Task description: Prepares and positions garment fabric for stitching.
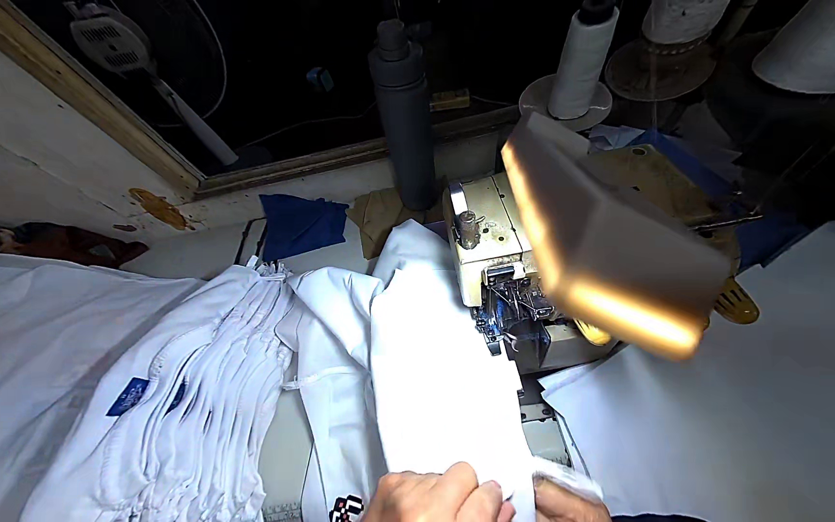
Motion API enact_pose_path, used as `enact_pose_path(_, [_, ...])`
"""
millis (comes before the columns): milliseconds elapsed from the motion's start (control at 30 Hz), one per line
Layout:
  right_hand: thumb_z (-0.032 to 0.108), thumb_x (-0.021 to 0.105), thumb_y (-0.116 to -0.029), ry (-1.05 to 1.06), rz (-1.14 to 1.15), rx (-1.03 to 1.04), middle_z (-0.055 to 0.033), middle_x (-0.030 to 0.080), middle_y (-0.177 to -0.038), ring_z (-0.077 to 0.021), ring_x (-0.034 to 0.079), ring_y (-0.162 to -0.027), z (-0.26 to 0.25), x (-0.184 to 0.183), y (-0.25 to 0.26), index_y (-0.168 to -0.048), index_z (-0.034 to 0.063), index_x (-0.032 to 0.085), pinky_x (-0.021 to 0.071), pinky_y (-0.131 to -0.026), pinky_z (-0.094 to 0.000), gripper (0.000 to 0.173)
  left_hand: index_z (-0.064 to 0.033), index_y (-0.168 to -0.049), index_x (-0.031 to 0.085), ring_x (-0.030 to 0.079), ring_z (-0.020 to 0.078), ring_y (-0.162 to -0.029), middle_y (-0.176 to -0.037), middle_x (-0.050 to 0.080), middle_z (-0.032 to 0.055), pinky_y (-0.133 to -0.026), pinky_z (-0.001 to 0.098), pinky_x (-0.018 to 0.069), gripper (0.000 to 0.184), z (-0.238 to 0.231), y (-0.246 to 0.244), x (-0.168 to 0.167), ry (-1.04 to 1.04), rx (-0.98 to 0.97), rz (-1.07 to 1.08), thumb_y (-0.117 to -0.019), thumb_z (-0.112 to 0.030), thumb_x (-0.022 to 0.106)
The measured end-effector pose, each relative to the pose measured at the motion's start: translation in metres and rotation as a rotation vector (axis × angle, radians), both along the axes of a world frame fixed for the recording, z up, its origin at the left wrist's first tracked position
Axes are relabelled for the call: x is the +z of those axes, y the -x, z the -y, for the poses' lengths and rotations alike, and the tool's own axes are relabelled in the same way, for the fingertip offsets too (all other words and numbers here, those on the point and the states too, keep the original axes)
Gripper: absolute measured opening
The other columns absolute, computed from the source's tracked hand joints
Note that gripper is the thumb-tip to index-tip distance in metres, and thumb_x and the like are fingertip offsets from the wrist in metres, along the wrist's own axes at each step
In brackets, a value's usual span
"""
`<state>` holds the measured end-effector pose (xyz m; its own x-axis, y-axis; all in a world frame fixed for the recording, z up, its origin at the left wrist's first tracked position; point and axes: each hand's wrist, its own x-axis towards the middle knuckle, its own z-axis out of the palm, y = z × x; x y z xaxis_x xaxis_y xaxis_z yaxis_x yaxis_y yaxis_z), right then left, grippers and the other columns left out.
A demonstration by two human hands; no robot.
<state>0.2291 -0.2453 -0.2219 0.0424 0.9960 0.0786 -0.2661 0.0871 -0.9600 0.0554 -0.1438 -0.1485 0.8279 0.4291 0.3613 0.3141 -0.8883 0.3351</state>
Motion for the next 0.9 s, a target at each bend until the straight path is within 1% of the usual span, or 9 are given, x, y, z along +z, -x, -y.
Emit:
enact_pose_path(100, [-0.008,0.063,-0.0875,0.021,-0.046,-0.052,0.009,0.076,-0.09,0.0039,0.069,-0.081,-0.013,0.009,0.0,-0.107,0.0016,0.069,0.0578,-0.076,-0.0203,0.023,-0.0054,-0.081,0.071,0.054,0.0174,-0.048,-0.065,0.059,0.0072,-0.041,0.0288,0.0385,0.024,-0.011,-0.02,0.001,-0.07,0.049,-0.058,-0.099,-0.017,0.061])
enact_pose_path(167, [-0.008,0.063,-0.0849,0.076,-0.032,-0.13,0.0137,0.068,-0.074,0.0073,0.059,-0.065,-0.024,0.017,0.002,-0.093,0.008,0.068,0.0499,-0.063,-0.0159,0.019,-0.0073,-0.077,0.069,0.053,0.0154,-0.046,-0.063,0.056,0.0047,-0.038,0.0274,0.0373,0.024,-0.02,-0.035,-0.001,-0.154,0.097,-0.028,-0.0976,-0.016,0.059])
enact_pose_path(233, [-0.009,0.063,-0.0831,0.104,-0.025,-0.195,0.0159,0.058,-0.062,0.0084,0.05,-0.056,-0.034,0.021,0.002,-0.08,0.0129,0.065,0.043,-0.054,-0.0136,0.022,-0.0089,-0.073,0.066,0.052,0.0125,-0.046,-0.061,0.054,0.002,-0.038,0.0249,0.0371,0.026,-0.033,-0.05,-0.009,-0.206,0.137,0.067,-0.0967,-0.017,0.057])
enact_pose_path(400, [-0.009,0.06,-0.079,0.099,0.032,-0.325,0.0163,0.048,-0.055,0.009,0.041,-0.05,-0.053,0.022,0.001,-0.063,0.0169,0.056,0.0352,-0.049,-0.0124,0.03,-0.0064,-0.074,0.07,0.059,0.0123,-0.05,-0.062,0.059,0.0022,-0.042,0.0247,0.0433,0.025,-0.047,-0.077,-0.021,-0.246,0.228,0.208,-0.0949,-0.016,0.06])
enact_pose_path(467, [-0.009,0.061,-0.0804,0.108,0.032,-0.336,0.016,0.049,-0.055,0.0089,0.043,-0.051,-0.053,0.023,0.003,-0.064,0.0161,0.058,0.0365,-0.049,-0.0124,0.03,-0.0067,-0.079,0.073,0.065,0.0116,-0.06,-0.07,0.066,0.0033,-0.048,0.0234,0.049,0.023,-0.047,-0.074,-0.021,-0.189,0.227,0.253,-0.0959,-0.016,0.061])
enact_pose_path(567, [-0.009,0.059,-0.0837,0.127,0.027,-0.336,0.0149,0.053,-0.058,0.0083,0.047,-0.053,-0.053,0.025,0.004,-0.068,0.0136,0.06,0.0402,-0.052,-0.0128,0.028,-0.0084,-0.098,0.078,0.072,0.0126,-0.081,-0.096,0.076,0.0072,-0.064,0.0234,0.0562,0.021,-0.041,-0.06,-0.016,-0.071,0.261,0.244,-0.097,-0.023,0.064])
enact_pose_path(633, [-0.009,0.059,-0.0856,0.124,0.017,-0.339,0.0137,0.055,-0.058,0.0075,0.049,-0.053,-0.053,0.024,0.005,-0.07,0.0116,0.062,0.0414,-0.052,-0.0134,0.026,-0.0101,-0.102,0.079,0.07,0.0148,-0.081,-0.098,0.076,0.0065,-0.065,0.0257,0.0552,0.027,-0.036,-0.052,-0.011,-0.076,0.349,0.18,-0.0938,-0.032,0.066])
enact_pose_path(733, [-0.01,0.058,-0.0868,0.11,-0.013,-0.336,0.012,0.059,-0.06,0.0062,0.053,-0.055,-0.053,0.023,0.007,-0.074,0.0095,0.065,0.045,-0.054,-0.0142,0.024,-0.0123,-0.097,0.08,0.068,0.0181,-0.076,-0.091,0.074,0.0039,-0.062,0.0289,0.053,0.032,-0.036,-0.049,-0.011,-0.164,0.412,0.087,-0.0917,-0.04,0.064])
enact_pose_path(900, [-0.009,0.059,-0.0893,0.118,-0.021,-0.316,0.0105,0.063,-0.065,0.0055,0.057,-0.06,-0.052,0.02,0.006,-0.079,0.0066,0.068,0.0489,-0.059,-0.0153,0.021,-0.0156,-0.085,0.078,0.065,0.0194,-0.073,-0.088,0.073,0.004,-0.059,0.031,0.0483,0.028,-0.041,-0.055,-0.015,-0.312,0.417,0.05,-0.094,-0.034,0.059])
